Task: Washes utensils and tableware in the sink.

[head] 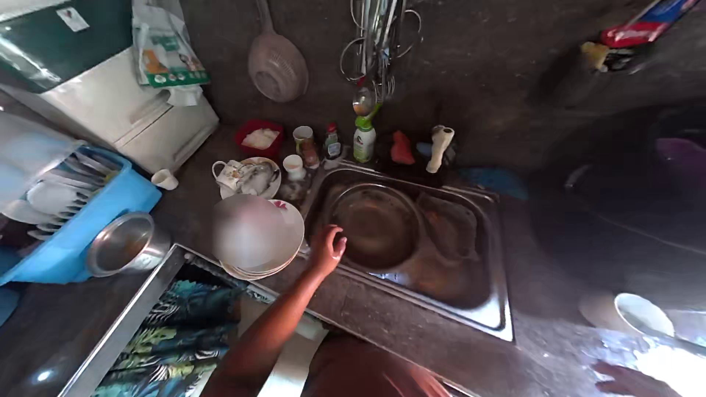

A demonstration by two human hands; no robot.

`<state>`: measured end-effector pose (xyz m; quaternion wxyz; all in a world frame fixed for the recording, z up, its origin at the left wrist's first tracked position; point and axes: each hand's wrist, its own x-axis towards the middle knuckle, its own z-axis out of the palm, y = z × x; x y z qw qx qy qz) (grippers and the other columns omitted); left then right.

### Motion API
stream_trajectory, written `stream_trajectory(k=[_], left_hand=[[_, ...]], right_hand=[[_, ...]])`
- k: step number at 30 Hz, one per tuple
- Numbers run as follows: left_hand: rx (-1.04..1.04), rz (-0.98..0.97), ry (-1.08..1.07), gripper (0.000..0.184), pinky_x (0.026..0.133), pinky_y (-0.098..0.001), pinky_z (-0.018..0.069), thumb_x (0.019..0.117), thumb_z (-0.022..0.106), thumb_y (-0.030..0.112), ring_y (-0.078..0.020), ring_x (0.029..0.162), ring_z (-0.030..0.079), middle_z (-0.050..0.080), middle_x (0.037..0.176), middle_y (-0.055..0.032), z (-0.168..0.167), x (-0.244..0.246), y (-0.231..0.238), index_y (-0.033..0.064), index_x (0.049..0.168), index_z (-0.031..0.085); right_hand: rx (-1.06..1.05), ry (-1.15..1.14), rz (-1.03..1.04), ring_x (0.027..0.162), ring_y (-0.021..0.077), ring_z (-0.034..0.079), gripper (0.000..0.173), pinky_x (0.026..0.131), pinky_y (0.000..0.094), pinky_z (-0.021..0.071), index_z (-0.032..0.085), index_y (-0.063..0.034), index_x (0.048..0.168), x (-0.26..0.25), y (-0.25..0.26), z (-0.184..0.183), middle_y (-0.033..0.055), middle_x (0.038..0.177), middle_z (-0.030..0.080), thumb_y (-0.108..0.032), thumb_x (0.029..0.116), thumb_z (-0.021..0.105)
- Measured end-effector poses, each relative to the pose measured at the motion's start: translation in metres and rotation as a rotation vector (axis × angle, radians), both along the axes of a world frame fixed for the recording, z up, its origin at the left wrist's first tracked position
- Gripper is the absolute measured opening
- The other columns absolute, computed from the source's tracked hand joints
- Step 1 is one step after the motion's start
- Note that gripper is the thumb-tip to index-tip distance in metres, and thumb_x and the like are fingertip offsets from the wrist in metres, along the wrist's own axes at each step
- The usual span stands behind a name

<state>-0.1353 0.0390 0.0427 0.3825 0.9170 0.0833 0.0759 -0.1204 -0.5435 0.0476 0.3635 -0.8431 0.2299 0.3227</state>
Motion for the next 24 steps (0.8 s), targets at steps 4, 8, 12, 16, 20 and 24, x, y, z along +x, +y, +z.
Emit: stream_trajectory(k=[4,8,12,16,20,24], left_hand=[[0.107,0.203,0.133,0.043,0.116,-0.0525,0.0394,0.1048,0.055,0.026,-0.0370,0.136,0.053,0.057,0.143,-0.0229,0.042,0.022,0.077,-0.0022,0.137,0.058],[0.175,0.286,0.255,0.047,0.115,-0.0570,0.0372,0.1021,0.060,0.026,-0.0392,0.138,0.050,0.052,0.148,-0.0231,0.057,0.054,0.141,-0.0006,0.141,0.056],[0.285,0.351,0.230,0.056,0.116,-0.0651,0.0311,0.0980,0.067,0.029,-0.0479,0.141,0.042,0.045,0.152,-0.0289,0.071,0.071,0.191,0.0020,0.145,0.054],[0.263,0.511,0.307,0.065,0.108,-0.0741,0.0350,0.0970,0.069,0.029,-0.0587,0.136,0.042,0.042,0.147,-0.0400,0.075,0.088,0.259,-0.0081,0.145,0.047],[0.297,0.494,0.560,0.041,0.092,-0.0713,0.0492,0.1005,0.061,0.023,-0.0524,0.118,0.061,0.061,0.128,-0.0346,0.071,0.103,0.291,-0.0099,0.125,0.060],[0.300,0.416,0.425,0.035,0.093,-0.0694,0.0498,0.1058,0.050,0.015,-0.0539,0.115,0.062,0.062,0.122,-0.0368,0.076,0.098,0.285,-0.0119,0.127,0.056]], right_hand=[[0.032,0.067,0.203,0.093,0.0303,0.067,0.045,0.084,0.0473,0.0526,0.049,0.0038,0.144,-0.008,0.075,-0.005,0.0292,0.124,0.064,-0.026,0.1106,0.044],[0.105,0.055,0.312,0.095,0.0315,0.067,0.042,0.085,0.0480,0.0533,0.051,0.0059,0.140,-0.006,0.168,-0.008,0.0276,0.120,0.065,-0.022,0.1095,0.048],[0.165,-0.010,0.448,0.097,0.0321,0.069,0.038,0.088,0.0495,0.0553,0.056,0.0032,0.137,-0.012,0.247,-0.011,0.0238,0.117,0.068,-0.017,0.1055,0.055],[0.208,-0.004,0.484,0.091,0.0250,0.069,0.038,0.084,0.0422,0.0561,0.056,0.0020,0.138,-0.019,0.300,-0.007,0.0194,0.112,0.069,-0.018,0.1056,0.055],[0.164,0.025,0.498,0.094,0.0261,0.070,0.039,0.087,0.0432,0.0561,0.057,-0.0010,0.138,-0.021,0.320,-0.016,0.0190,0.114,0.070,-0.023,0.1060,0.056],[0.143,0.041,0.495,0.096,0.0259,0.069,0.039,0.089,0.0429,0.0553,0.057,-0.0020,0.139,-0.016,0.336,-0.016,0.0190,0.115,0.069,-0.024,0.1068,0.054]])
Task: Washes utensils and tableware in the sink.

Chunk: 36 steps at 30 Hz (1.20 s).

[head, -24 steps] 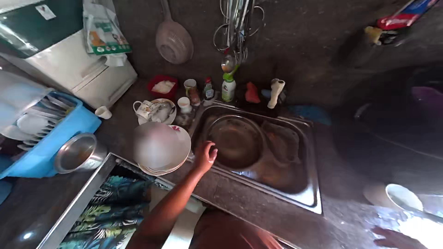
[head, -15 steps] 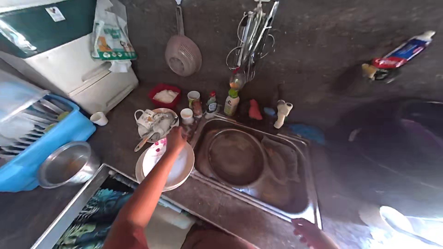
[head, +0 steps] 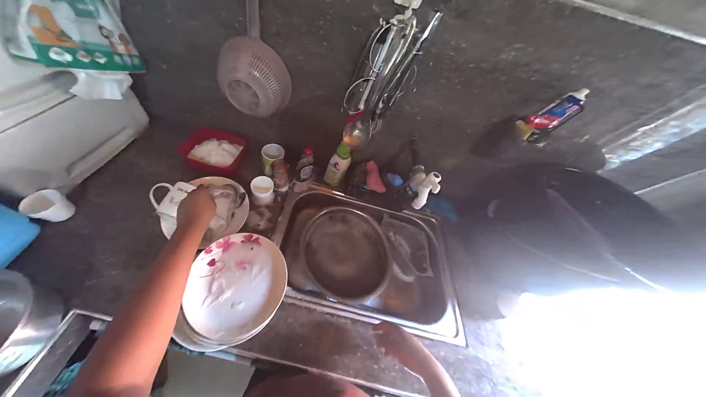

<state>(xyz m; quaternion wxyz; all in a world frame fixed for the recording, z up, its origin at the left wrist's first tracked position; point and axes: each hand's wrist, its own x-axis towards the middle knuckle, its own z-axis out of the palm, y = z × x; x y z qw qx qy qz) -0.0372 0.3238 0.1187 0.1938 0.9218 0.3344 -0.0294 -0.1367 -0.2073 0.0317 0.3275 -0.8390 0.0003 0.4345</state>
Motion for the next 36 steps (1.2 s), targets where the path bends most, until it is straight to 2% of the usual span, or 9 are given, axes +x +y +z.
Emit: stream_trajectory(k=[5,11,15,18,21,25,30,34,36], left_hand=[[-0.217,0.028,-0.301,0.035,0.102,-0.0700,0.0428,0.1090,0.047,0.015,-0.0550,0.120,0.058,0.060,0.122,-0.0393,0.009,-0.027,-0.009,-0.0128,0.129,0.055],[-0.435,0.021,-0.323,0.041,0.104,-0.0648,0.0434,0.1100,0.047,0.020,-0.0506,0.121,0.057,0.058,0.127,-0.0368,0.019,-0.020,-0.047,-0.0128,0.133,0.052],[-0.636,-0.103,-0.244,0.045,0.085,-0.0559,0.0570,0.1124,0.041,0.025,-0.0406,0.095,0.068,0.059,0.124,-0.0324,-0.012,-0.002,-0.086,-0.0080,0.143,0.042],[-0.768,-0.217,-0.196,0.044,0.086,-0.0554,0.0563,0.1126,0.040,0.024,-0.0409,0.101,0.068,0.059,0.123,-0.0324,-0.039,0.004,-0.103,-0.0083,0.143,0.040],[-0.789,-0.277,-0.223,0.044,0.095,-0.0532,0.0538,0.1116,0.044,0.020,-0.0406,0.106,0.066,0.059,0.125,-0.0334,-0.058,0.007,-0.108,-0.0099,0.144,0.041],[-0.888,-0.233,-0.339,0.037,0.089,-0.0439,0.0538,0.1099,0.047,0.016,-0.0290,0.094,0.064,0.062,0.113,-0.0271,-0.067,0.000,-0.113,-0.0115,0.134,0.050],[-0.954,-0.210,-0.347,0.035,0.088,-0.0369,0.0533,0.1098,0.046,0.012,-0.0226,0.094,0.062,0.060,0.114,-0.0243,-0.053,-0.009,-0.124,-0.0115,0.135,0.049],[-0.952,-0.222,-0.346,0.032,0.085,-0.0348,0.0541,0.1093,0.046,0.012,-0.0199,0.090,0.063,0.061,0.108,-0.0215,-0.053,-0.010,-0.127,-0.0129,0.129,0.051],[-0.962,-0.210,-0.358,0.029,0.083,-0.0335,0.0537,0.1089,0.046,0.010,-0.0180,0.087,0.062,0.060,0.104,-0.0193,-0.055,-0.010,-0.128,-0.0132,0.125,0.052]], right_hand=[[0.032,0.011,0.071,0.097,0.0267,0.069,0.037,0.090,0.0435,0.0550,0.057,0.0000,0.137,0.015,0.026,-0.002,0.0198,0.115,0.068,-0.022,0.1080,0.051],[0.026,-0.043,0.174,0.100,0.0281,0.069,0.039,0.094,0.0450,0.0540,0.056,-0.0014,0.140,0.039,0.068,0.007,0.0200,0.117,0.068,-0.023,0.1087,0.048],[0.063,-0.015,0.185,0.102,0.0265,0.068,0.037,0.095,0.0444,0.0533,0.056,-0.0025,0.140,0.049,0.087,0.014,0.0185,0.118,0.068,-0.022,0.1090,0.048],[0.110,-0.060,0.194,0.097,0.0252,0.068,0.036,0.091,0.0425,0.0537,0.057,0.0006,0.136,0.068,0.097,0.012,0.0190,0.115,0.068,-0.020,0.1092,0.047],[0.090,-0.146,0.165,0.107,0.0281,0.067,0.036,0.099,0.0449,0.0514,0.056,0.0019,0.137,0.092,0.110,0.022,0.0212,0.122,0.066,-0.019,0.1091,0.047],[0.159,-0.223,0.120,0.106,0.0269,0.067,0.036,0.096,0.0428,0.0529,0.056,0.0008,0.138,0.109,0.130,0.025,0.0209,0.124,0.064,-0.019,0.1093,0.045],[0.199,-0.210,0.156,0.108,0.0283,0.066,0.036,0.099,0.0445,0.0514,0.057,0.0002,0.137,0.109,0.154,0.005,0.0210,0.125,0.065,-0.019,0.1081,0.048],[0.021,-0.161,0.167,0.132,0.0363,0.055,0.043,0.113,0.0526,0.0403,0.054,0.0032,0.140,0.110,0.147,-0.029,0.0245,0.140,0.058,-0.025,0.1082,0.050],[-0.048,-0.106,-0.034,0.134,0.0392,0.053,0.049,0.114,0.0545,0.0395,0.050,0.0055,0.143,0.110,0.134,-0.055,0.0272,0.141,0.056,-0.028,0.1068,0.053]])
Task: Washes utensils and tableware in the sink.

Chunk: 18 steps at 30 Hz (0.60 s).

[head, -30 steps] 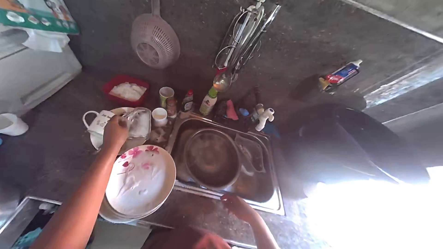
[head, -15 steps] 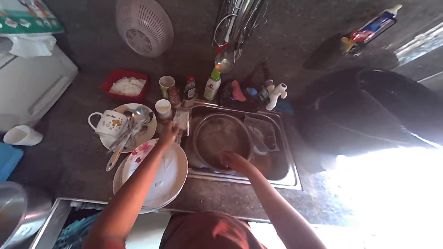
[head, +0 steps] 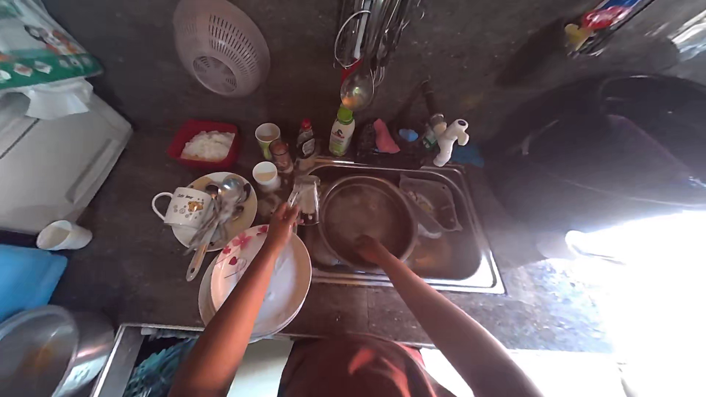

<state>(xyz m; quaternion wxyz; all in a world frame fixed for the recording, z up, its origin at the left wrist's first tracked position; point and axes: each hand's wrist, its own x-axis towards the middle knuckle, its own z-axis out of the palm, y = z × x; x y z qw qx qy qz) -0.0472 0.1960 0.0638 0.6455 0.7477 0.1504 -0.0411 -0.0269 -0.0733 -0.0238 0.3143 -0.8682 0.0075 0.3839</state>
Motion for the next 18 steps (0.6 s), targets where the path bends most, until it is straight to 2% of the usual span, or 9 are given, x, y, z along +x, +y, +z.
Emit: stream_trajectory(k=[2,3,5,7,10,11,14,16,18], left_hand=[[-0.077,0.043,0.001,0.029,0.081,-0.0335,0.0550,0.1087,0.045,0.009,-0.0168,0.085,0.061,0.059,0.105,-0.0181,-0.002,0.000,-0.002,-0.0130,0.127,0.051],[-0.129,0.079,0.005,0.028,0.078,-0.0325,0.0549,0.1089,0.045,0.009,-0.0151,0.083,0.060,0.058,0.104,-0.0161,-0.003,0.000,-0.004,-0.0115,0.127,0.050],[-0.253,0.181,0.036,0.027,0.075,-0.0362,0.0586,0.1093,0.043,0.010,-0.0175,0.083,0.063,0.057,0.108,-0.0159,0.000,0.000,-0.012,-0.0084,0.127,0.050],[-0.380,0.334,0.112,0.030,0.077,-0.0427,0.0589,0.1103,0.043,0.012,-0.0252,0.090,0.063,0.053,0.118,-0.0203,0.006,0.002,-0.023,-0.0068,0.134,0.046],[-0.518,0.498,0.187,0.040,0.084,-0.0475,0.0577,0.1114,0.041,0.014,-0.0346,0.108,0.061,0.045,0.139,-0.0264,0.006,0.006,-0.036,-0.0028,0.147,0.035],[-0.531,0.517,0.194,0.041,0.085,-0.0469,0.0576,0.1117,0.041,0.015,-0.0347,0.109,0.061,0.044,0.140,-0.0266,0.004,0.008,-0.039,-0.0026,0.148,0.034],[-0.531,0.511,0.211,0.041,0.087,-0.0441,0.0575,0.1123,0.040,0.017,-0.0337,0.110,0.061,0.044,0.141,-0.0268,-0.003,0.009,-0.045,-0.0033,0.148,0.034],[-0.537,0.515,0.220,0.041,0.084,-0.0423,0.0584,0.1123,0.039,0.017,-0.0323,0.107,0.063,0.047,0.137,-0.0264,-0.011,0.008,-0.046,-0.0030,0.147,0.034],[-0.559,0.523,0.215,0.041,0.087,-0.0445,0.0581,0.1123,0.038,0.016,-0.0343,0.111,0.062,0.045,0.140,-0.0272,-0.009,0.011,-0.044,-0.0027,0.149,0.033]], right_hand=[[0.077,0.026,-0.411,0.135,0.0424,0.050,0.051,0.112,0.0563,0.0395,0.046,0.0066,0.145,-0.002,-0.010,-0.030,0.0313,0.143,0.052,-0.026,0.1066,0.055],[0.137,0.027,-0.634,0.132,0.0423,0.051,0.046,0.110,0.0568,0.0403,0.051,0.0077,0.140,-0.003,-0.011,-0.039,0.0317,0.141,0.052,-0.024,0.1069,0.054],[0.284,0.051,-0.997,0.117,0.0351,0.054,0.040,0.098,0.0518,0.0452,0.054,0.0077,0.133,-0.002,-0.009,-0.044,0.0269,0.131,0.056,-0.022,0.1073,0.052],[0.448,0.124,-1.180,0.099,0.0271,0.055,0.037,0.084,0.0442,0.0490,0.051,0.0026,0.134,0.000,-0.004,-0.051,0.0199,0.118,0.056,-0.024,0.1087,0.048],[0.739,0.299,-1.246,0.097,0.0256,0.061,0.039,0.081,0.0402,0.0536,0.048,0.0006,0.135,-0.003,0.020,-0.034,0.0189,0.117,0.060,-0.028,0.1117,0.035],[0.870,0.365,-1.203,0.108,0.0259,0.064,0.043,0.090,0.0385,0.0542,0.047,0.0016,0.139,-0.003,0.032,-0.014,0.0200,0.128,0.060,-0.028,0.1129,0.029],[1.145,0.410,-1.040,0.116,0.0230,0.065,0.046,0.099,0.0332,0.0528,0.044,0.0055,0.141,0.006,0.076,0.057,0.0198,0.134,0.060,-0.024,0.1130,0.023],[1.155,0.402,-0.962,0.115,0.0233,0.065,0.044,0.100,0.0341,0.0527,0.044,0.0075,0.140,0.016,0.086,0.077,0.0207,0.132,0.060,-0.021,0.1128,0.024],[1.054,0.363,-0.971,0.111,0.0228,0.067,0.038,0.096,0.0335,0.0543,0.048,0.0076,0.136,0.027,0.077,0.069,0.0207,0.129,0.062,-0.017,0.1117,0.032]])
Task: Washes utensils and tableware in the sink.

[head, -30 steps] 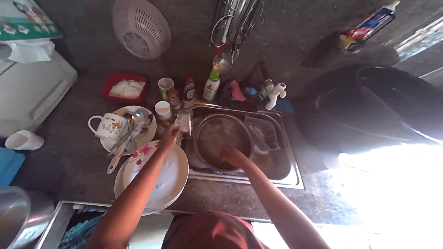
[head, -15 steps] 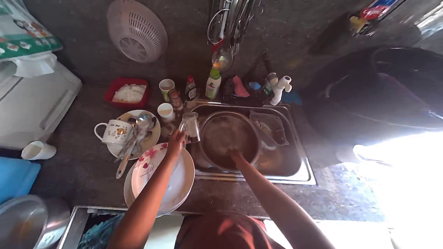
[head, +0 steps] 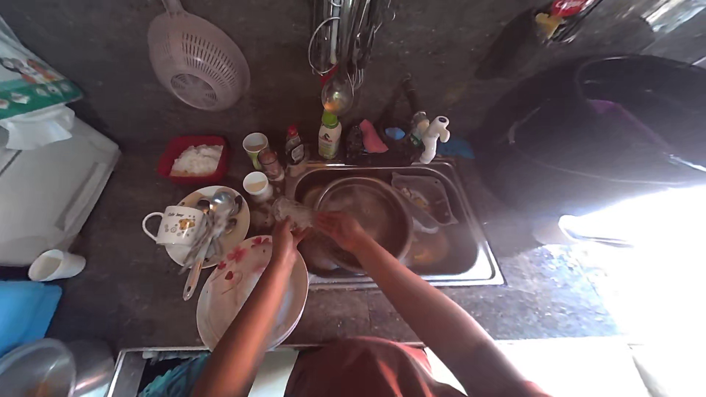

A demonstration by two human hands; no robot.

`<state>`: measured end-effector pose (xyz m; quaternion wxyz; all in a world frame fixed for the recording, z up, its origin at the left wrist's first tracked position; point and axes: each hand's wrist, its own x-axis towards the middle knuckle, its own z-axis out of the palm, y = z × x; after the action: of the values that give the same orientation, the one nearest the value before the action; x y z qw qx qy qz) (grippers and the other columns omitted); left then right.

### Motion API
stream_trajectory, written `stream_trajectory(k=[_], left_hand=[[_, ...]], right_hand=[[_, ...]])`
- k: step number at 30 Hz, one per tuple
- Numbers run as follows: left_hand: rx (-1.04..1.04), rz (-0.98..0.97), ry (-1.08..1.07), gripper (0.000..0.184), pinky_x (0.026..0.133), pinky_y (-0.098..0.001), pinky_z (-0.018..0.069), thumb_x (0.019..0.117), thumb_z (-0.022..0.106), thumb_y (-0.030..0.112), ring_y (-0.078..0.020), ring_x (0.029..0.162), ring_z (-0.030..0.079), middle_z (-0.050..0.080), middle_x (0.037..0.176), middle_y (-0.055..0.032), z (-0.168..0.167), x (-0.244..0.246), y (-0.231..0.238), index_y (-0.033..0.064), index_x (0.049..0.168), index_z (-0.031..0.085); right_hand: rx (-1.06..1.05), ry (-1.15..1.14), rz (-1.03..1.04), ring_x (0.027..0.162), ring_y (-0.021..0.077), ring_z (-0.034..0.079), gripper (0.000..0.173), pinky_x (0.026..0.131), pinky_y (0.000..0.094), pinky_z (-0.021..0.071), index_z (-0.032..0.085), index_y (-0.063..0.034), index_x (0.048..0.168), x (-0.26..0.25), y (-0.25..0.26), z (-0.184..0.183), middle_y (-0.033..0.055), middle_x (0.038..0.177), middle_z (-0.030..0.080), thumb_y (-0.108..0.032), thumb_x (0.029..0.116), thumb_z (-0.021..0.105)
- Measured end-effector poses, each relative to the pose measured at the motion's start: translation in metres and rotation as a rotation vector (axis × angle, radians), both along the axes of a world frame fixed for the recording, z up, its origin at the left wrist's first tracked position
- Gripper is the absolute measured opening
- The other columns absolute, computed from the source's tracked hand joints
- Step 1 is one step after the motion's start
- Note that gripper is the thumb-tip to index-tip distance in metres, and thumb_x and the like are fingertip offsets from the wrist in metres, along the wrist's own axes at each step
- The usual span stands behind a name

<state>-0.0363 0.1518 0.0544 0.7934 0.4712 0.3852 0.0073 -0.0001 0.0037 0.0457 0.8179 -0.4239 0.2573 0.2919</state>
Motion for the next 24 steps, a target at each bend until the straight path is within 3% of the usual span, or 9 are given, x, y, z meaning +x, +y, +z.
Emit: stream_trajectory(k=[3,5,6,8,10,13,15,20,24], left_hand=[[0.016,0.010,0.006,0.040,0.085,-0.0423,0.0578,0.1123,0.038,0.016,-0.0322,0.108,0.061,0.044,0.139,-0.0265,0.007,0.001,0.001,-0.0040,0.147,0.034],[0.021,0.006,0.012,0.040,0.084,-0.0407,0.0572,0.1121,0.039,0.016,-0.0306,0.105,0.061,0.044,0.138,-0.0255,0.006,0.000,0.003,-0.0034,0.147,0.034],[0.034,-0.003,0.009,0.040,0.084,-0.0401,0.0572,0.1117,0.041,0.015,-0.0299,0.105,0.061,0.045,0.138,-0.0253,0.004,-0.001,0.003,-0.0035,0.147,0.035],[0.085,-0.030,-0.008,0.036,0.082,-0.0372,0.0574,0.1097,0.044,0.010,-0.0261,0.099,0.062,0.049,0.129,-0.0227,-0.003,-0.001,0.002,-0.0046,0.142,0.038],[0.157,-0.064,-0.032,0.034,0.086,-0.0383,0.0557,0.1059,0.047,0.003,-0.0266,0.102,0.060,0.051,0.127,-0.0232,-0.005,-0.001,0.000,-0.0079,0.138,0.043],[0.238,-0.081,-0.055,0.034,0.090,-0.0389,0.0547,0.1031,0.048,-0.003,-0.0276,0.107,0.059,0.052,0.128,-0.0247,-0.003,0.000,-0.005,-0.0100,0.136,0.045],[0.264,-0.088,-0.067,0.033,0.091,-0.0376,0.0542,0.1026,0.049,-0.003,-0.0264,0.107,0.059,0.053,0.126,-0.0240,-0.001,0.001,-0.006,-0.0096,0.135,0.046],[0.314,-0.108,-0.101,0.022,0.085,-0.0338,0.0555,0.1008,0.054,-0.003,-0.0215,0.097,0.061,0.056,0.112,-0.0193,-0.004,-0.001,-0.014,-0.0098,0.122,0.052],[0.265,-0.150,-0.072,0.025,0.081,-0.0334,0.0553,0.1018,0.055,-0.001,-0.0209,0.091,0.060,0.054,0.109,-0.0190,0.007,-0.009,-0.054,-0.0106,0.125,0.051]], right_hand=[[-0.285,0.040,-0.019,0.103,0.0213,0.063,0.035,0.089,0.0326,0.0526,0.050,0.0062,0.135,-0.002,-0.036,-0.039,0.0198,0.124,0.061,-0.016,0.1110,0.037],[-0.511,0.050,-0.040,0.084,0.0188,0.055,0.027,0.073,0.0332,0.0488,0.054,0.0030,0.125,-0.011,-0.057,-0.075,0.0141,0.103,0.057,-0.016,0.1085,0.045],[-0.547,0.073,-0.048,0.089,0.0225,0.055,0.030,0.077,0.0384,0.0493,0.055,0.0032,0.129,-0.016,-0.066,-0.087,0.0171,0.109,0.058,-0.018,0.1091,0.046],[-0.520,0.123,-0.067,0.092,0.0242,0.054,0.033,0.079,0.0414,0.0483,0.053,0.0010,0.131,-0.021,-0.070,-0.101,0.0169,0.110,0.056,-0.023,0.1092,0.046],[-0.368,0.110,-0.037,0.091,0.0234,0.059,0.033,0.079,0.0385,0.0518,0.051,0.0023,0.129,-0.022,-0.059,-0.094,0.0166,0.109,0.059,-0.022,0.1104,0.040],[0.038,0.035,0.005,0.121,0.0260,0.063,0.046,0.102,0.0368,0.0517,0.044,0.0057,0.142,-0.017,-0.029,-0.052,0.0211,0.138,0.059,-0.022,0.1127,0.022],[0.162,-0.002,0.018,0.127,0.0242,0.060,0.049,0.107,0.0352,0.0482,0.043,0.0053,0.145,-0.009,-0.014,-0.029,0.0195,0.142,0.057,-0.023,0.1126,0.018],[0.014,0.005,0.010,0.122,0.0231,0.063,0.044,0.103,0.0344,0.0504,0.047,0.0047,0.143,-0.003,-0.037,-0.037,0.0190,0.139,0.059,-0.022,0.1129,0.027],[-0.212,0.008,-0.113,0.113,0.0238,0.065,0.042,0.095,0.0353,0.0525,0.049,0.0053,0.139,-0.015,-0.082,-0.067,0.0209,0.133,0.061,-0.022,0.1131,0.031]])
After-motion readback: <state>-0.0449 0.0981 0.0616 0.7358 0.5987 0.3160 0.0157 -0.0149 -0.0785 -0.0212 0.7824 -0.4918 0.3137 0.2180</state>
